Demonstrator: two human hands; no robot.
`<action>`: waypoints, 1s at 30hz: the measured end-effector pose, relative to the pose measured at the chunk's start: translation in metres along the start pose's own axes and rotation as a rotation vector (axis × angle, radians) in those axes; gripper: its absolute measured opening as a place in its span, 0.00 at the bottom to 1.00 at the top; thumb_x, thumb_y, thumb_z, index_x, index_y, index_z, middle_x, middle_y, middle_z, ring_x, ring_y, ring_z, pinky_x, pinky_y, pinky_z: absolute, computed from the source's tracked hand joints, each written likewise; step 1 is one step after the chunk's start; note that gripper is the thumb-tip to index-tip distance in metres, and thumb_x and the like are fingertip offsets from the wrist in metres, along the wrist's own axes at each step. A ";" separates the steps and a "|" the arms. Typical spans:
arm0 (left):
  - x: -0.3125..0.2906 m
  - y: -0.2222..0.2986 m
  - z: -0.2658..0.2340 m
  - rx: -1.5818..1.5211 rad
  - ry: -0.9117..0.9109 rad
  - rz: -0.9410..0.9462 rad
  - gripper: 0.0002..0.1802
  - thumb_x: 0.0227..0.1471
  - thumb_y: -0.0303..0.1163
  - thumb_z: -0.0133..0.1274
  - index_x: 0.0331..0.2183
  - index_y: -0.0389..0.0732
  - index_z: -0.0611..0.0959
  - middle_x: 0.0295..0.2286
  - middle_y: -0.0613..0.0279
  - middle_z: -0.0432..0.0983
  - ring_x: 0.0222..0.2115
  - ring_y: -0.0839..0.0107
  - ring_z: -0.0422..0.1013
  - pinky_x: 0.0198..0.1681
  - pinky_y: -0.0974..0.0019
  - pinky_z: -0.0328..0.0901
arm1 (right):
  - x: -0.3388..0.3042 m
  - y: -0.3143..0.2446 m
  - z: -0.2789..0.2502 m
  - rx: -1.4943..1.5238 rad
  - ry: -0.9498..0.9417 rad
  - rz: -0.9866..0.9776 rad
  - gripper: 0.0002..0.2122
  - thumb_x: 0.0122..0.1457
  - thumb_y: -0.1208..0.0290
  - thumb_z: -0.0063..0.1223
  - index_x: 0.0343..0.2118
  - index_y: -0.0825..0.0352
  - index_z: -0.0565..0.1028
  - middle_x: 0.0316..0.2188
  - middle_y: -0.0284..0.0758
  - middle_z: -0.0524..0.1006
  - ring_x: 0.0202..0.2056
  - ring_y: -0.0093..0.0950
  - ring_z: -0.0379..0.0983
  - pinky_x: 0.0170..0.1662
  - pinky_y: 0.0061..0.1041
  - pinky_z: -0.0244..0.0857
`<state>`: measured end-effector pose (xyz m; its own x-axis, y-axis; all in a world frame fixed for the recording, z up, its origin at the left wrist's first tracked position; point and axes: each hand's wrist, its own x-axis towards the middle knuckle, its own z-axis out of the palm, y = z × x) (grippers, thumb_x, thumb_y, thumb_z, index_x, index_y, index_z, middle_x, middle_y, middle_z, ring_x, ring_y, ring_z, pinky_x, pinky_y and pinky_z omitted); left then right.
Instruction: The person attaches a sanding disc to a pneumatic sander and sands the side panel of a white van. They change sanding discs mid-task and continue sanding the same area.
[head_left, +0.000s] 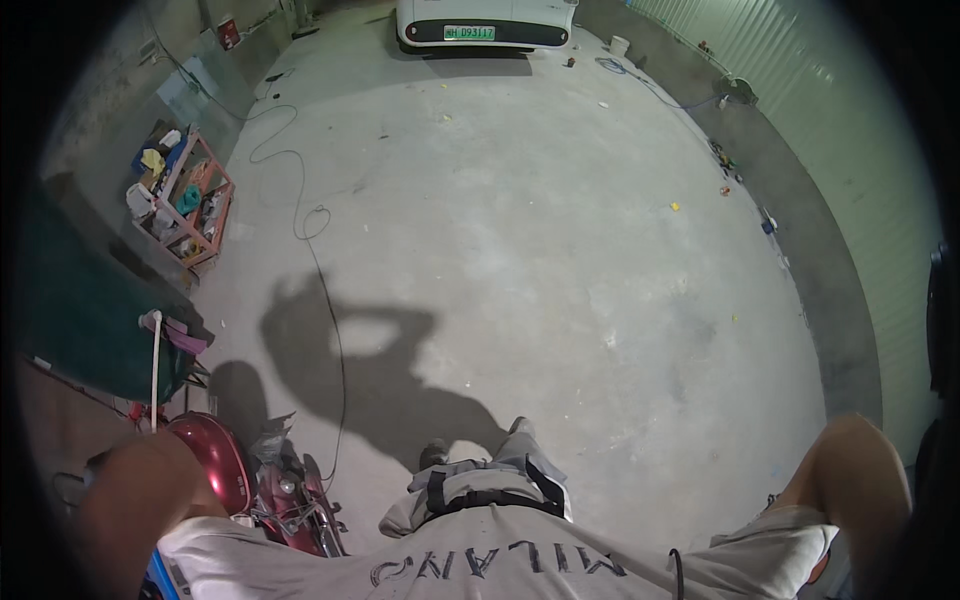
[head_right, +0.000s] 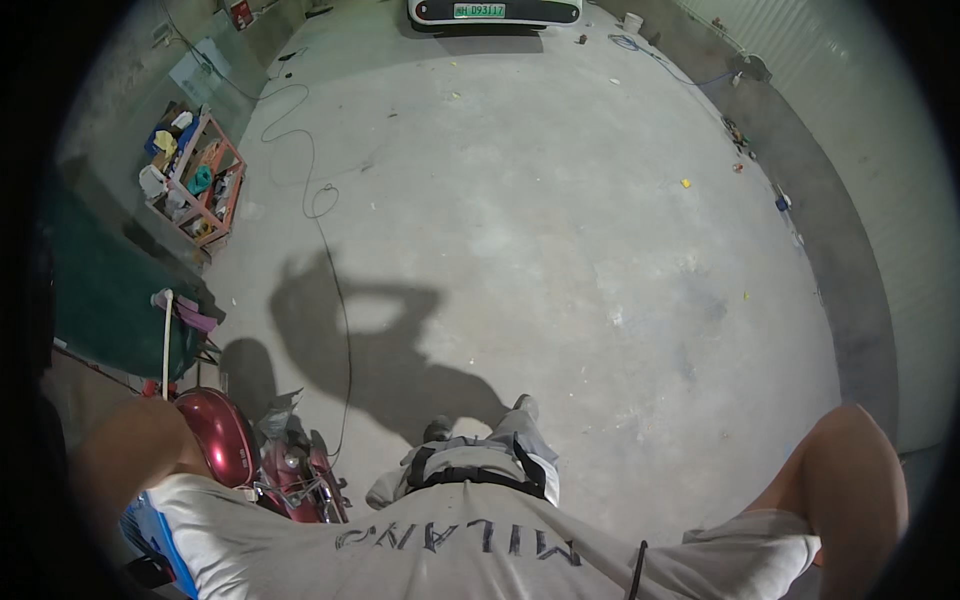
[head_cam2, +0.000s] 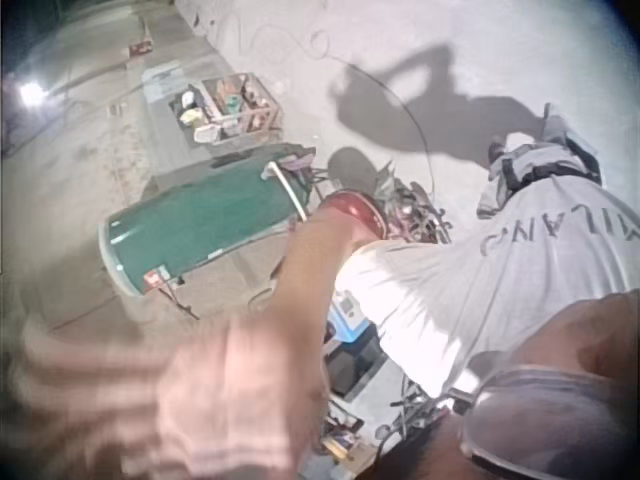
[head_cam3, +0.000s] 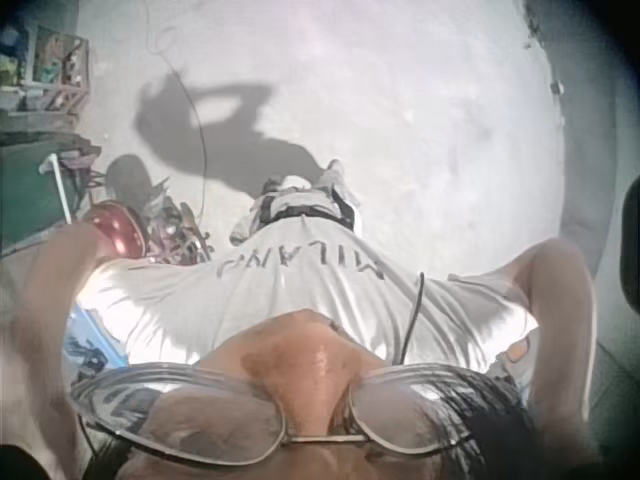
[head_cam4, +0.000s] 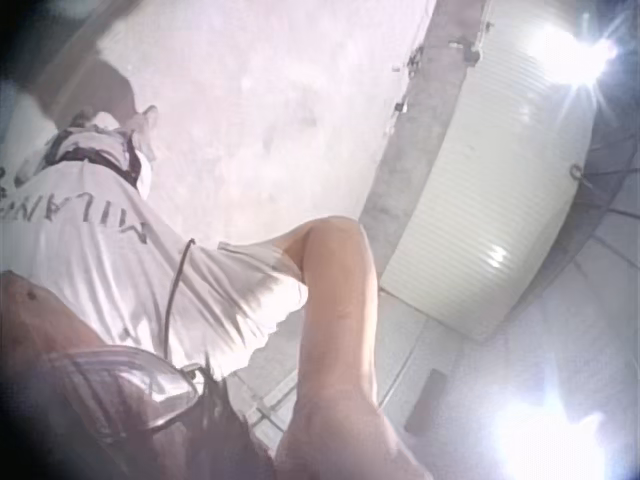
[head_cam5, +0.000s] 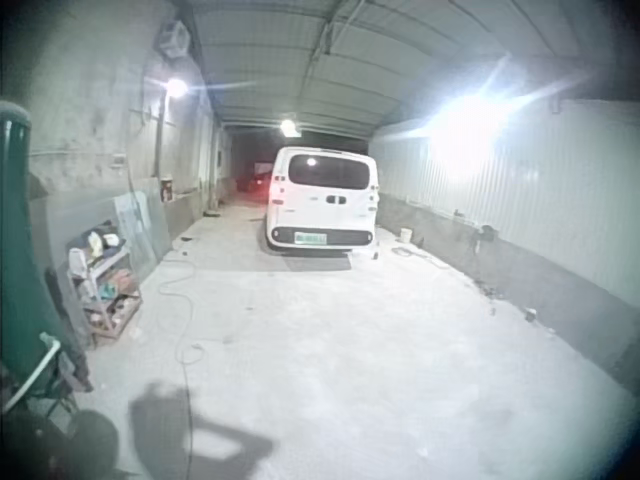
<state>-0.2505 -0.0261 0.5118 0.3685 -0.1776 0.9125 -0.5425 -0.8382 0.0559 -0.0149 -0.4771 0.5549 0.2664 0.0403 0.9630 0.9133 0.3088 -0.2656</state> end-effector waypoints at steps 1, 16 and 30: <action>0.022 0.011 0.003 -0.050 0.001 0.161 0.25 0.64 0.49 0.53 0.47 0.35 0.82 0.45 0.49 0.81 0.44 0.61 0.79 0.46 0.63 0.71 | -0.001 0.001 -0.003 0.002 0.010 -0.001 0.37 0.59 0.47 0.60 0.62 0.71 0.63 0.54 0.46 0.69 0.53 0.40 0.69 0.58 0.40 0.62; 0.180 -0.024 0.313 -0.288 -0.109 0.493 0.28 0.65 0.50 0.50 0.54 0.36 0.77 0.52 0.49 0.75 0.52 0.58 0.71 0.55 0.56 0.63 | 0.018 0.160 -0.172 -0.032 0.122 -0.028 0.40 0.60 0.46 0.57 0.65 0.71 0.57 0.60 0.48 0.63 0.57 0.43 0.63 0.62 0.44 0.57; 0.279 -0.289 0.605 -0.450 -0.072 0.474 0.32 0.66 0.51 0.49 0.60 0.36 0.72 0.58 0.49 0.69 0.61 0.55 0.63 0.63 0.50 0.56 | 0.097 0.470 -0.235 -0.157 0.111 -0.035 0.42 0.62 0.46 0.54 0.69 0.70 0.52 0.64 0.49 0.57 0.61 0.45 0.57 0.66 0.49 0.51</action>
<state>0.4656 -0.1455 0.5054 0.0528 -0.5218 0.8514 -0.9156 -0.3656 -0.1672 0.5126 -0.5518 0.5132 0.2584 -0.0759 0.9631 0.9570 0.1559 -0.2445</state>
